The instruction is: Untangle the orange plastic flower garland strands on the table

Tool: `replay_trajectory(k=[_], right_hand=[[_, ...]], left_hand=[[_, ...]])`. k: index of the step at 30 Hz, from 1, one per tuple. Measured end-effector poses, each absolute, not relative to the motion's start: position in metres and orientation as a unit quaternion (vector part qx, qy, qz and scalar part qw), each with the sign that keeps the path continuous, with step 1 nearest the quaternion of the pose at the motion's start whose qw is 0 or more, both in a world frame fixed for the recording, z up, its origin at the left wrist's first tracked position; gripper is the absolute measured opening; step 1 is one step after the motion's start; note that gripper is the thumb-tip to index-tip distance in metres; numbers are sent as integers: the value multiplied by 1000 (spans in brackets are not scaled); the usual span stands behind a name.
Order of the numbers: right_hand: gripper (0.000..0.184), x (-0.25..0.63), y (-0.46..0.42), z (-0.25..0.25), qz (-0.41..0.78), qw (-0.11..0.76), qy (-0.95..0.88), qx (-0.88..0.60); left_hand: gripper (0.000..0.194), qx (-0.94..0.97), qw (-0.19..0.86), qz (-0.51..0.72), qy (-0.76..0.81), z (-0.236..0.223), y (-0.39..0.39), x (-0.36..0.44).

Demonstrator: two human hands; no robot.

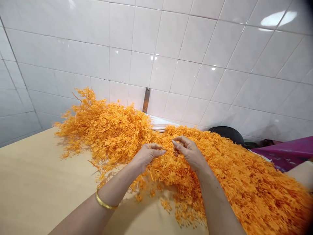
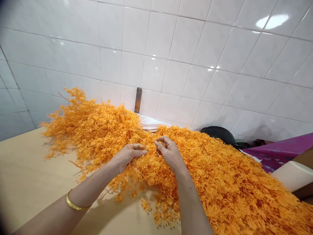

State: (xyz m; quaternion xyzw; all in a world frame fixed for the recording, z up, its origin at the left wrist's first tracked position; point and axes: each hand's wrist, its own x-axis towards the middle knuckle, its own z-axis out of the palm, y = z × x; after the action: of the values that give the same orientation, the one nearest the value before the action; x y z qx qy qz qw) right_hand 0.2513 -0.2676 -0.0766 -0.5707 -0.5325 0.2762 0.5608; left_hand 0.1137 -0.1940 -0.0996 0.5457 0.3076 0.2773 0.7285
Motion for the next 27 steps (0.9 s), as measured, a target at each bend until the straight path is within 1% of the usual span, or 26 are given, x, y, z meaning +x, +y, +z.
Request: replay_trajectory(k=[3,6,9,12,15,17,19,21,23,27], right_hand=[[25,255,-266,-79,258,560,-535,-577],[28,261,-264,-82,206,601,-493,-594],[30,261,-259,-87,120,639,-438,-621],[31,254,-253,-93,44,652,-412,-635],[30,258,-254,-92,8,674,-384,-630],[28,272,-262,-87,-5,726,-311,-613],[26,291,-273,-79,-12,790,-210,-576],[22,305,-282,-72,4,814,-177,-552],[22,308,-283,-69,62,805,-204,-554],[31,295,-274,-73,181,737,-288,-583]], left_hand=[[21,564,711,293,300,-98,-195,114],[17,581,703,309,271,-100,-196,115],[15,593,696,319,249,-101,-199,118],[15,606,684,327,241,-101,-201,119],[16,621,674,331,225,-100,-199,117],[16,623,667,333,235,-100,-195,115],[16,610,665,341,263,-101,-192,114],[16,589,672,347,284,-104,-190,114],[19,580,680,343,288,-108,-189,116],[22,585,684,323,292,-111,-192,118]])
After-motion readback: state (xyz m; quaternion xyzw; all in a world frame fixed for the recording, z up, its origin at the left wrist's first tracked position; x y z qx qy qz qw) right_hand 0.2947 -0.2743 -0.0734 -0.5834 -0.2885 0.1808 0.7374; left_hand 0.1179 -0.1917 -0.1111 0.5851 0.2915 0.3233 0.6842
